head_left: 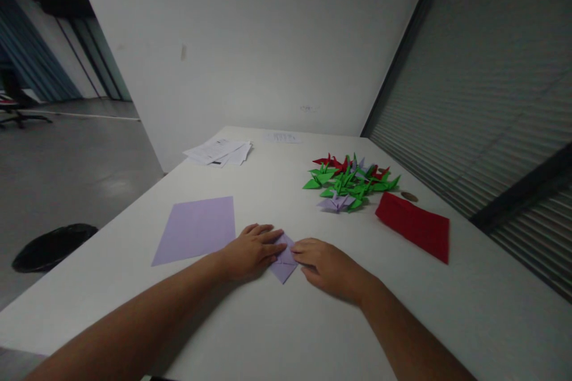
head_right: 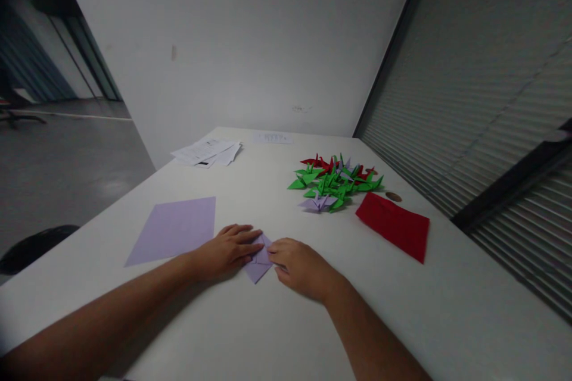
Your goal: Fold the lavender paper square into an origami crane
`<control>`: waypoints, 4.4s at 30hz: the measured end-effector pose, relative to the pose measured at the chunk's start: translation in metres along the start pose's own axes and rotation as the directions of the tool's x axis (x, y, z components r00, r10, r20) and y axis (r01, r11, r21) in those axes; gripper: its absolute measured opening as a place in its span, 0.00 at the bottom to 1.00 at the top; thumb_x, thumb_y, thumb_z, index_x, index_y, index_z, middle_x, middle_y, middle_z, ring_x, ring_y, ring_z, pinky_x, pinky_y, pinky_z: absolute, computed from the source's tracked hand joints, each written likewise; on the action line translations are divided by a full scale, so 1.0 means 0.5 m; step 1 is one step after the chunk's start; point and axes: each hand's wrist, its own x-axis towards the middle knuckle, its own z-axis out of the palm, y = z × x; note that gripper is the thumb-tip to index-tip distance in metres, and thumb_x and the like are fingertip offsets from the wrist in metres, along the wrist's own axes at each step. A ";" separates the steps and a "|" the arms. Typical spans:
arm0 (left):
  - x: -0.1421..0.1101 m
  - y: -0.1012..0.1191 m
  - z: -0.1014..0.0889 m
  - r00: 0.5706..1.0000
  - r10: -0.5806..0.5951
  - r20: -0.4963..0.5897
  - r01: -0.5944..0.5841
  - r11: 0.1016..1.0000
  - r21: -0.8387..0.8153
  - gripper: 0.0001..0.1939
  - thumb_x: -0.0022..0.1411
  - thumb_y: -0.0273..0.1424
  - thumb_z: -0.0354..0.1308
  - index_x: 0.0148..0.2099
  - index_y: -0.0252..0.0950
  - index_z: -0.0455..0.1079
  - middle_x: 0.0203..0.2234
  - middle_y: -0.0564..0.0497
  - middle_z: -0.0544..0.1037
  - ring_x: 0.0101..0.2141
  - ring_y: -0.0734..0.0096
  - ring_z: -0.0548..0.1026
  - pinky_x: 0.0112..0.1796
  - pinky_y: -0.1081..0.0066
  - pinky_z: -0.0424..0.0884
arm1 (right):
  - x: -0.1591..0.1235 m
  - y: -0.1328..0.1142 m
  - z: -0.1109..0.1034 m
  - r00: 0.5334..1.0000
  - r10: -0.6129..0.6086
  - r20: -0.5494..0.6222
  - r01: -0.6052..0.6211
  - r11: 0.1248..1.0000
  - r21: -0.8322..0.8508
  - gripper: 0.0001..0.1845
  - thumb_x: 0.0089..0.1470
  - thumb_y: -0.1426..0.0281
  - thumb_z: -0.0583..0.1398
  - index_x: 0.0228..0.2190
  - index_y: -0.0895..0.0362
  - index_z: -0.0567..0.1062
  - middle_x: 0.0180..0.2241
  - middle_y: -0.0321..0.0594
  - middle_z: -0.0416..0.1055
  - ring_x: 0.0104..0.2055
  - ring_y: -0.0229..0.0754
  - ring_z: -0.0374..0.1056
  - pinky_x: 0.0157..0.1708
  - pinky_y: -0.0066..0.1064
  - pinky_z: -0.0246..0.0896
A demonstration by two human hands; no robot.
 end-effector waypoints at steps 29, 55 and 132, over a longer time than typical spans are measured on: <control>0.006 0.000 -0.012 0.960 0.250 -0.130 -0.267 0.953 -0.141 0.16 0.72 0.35 0.54 0.58 0.39 0.74 0.56 0.39 0.76 0.56 0.55 0.74 0.58 0.57 0.67 | 0.014 0.000 0.011 0.996 -0.055 -0.064 0.053 0.998 -0.036 0.12 0.55 0.79 0.64 0.42 0.57 0.78 0.44 0.43 0.78 0.48 0.46 0.72 0.52 0.36 0.68; 0.007 -0.001 -0.030 0.987 0.139 -0.076 -0.157 0.930 -0.333 0.33 0.66 0.51 0.59 0.63 0.33 0.63 0.52 0.34 0.77 0.53 0.49 0.76 0.55 0.56 0.70 | 0.018 0.011 0.024 0.982 -0.153 -0.110 0.137 0.981 -0.140 0.14 0.56 0.70 0.68 0.45 0.57 0.76 0.50 0.49 0.77 0.51 0.50 0.74 0.52 0.41 0.70; -0.001 0.013 -0.025 0.927 0.341 -0.154 -0.360 0.926 -0.114 0.13 0.68 0.25 0.56 0.52 0.35 0.77 0.56 0.39 0.77 0.60 0.51 0.71 0.60 0.53 0.68 | -0.004 0.057 -0.017 0.985 0.174 0.006 -0.168 0.939 0.299 0.08 0.62 0.71 0.63 0.39 0.53 0.85 0.44 0.42 0.71 0.44 0.43 0.69 0.48 0.31 0.64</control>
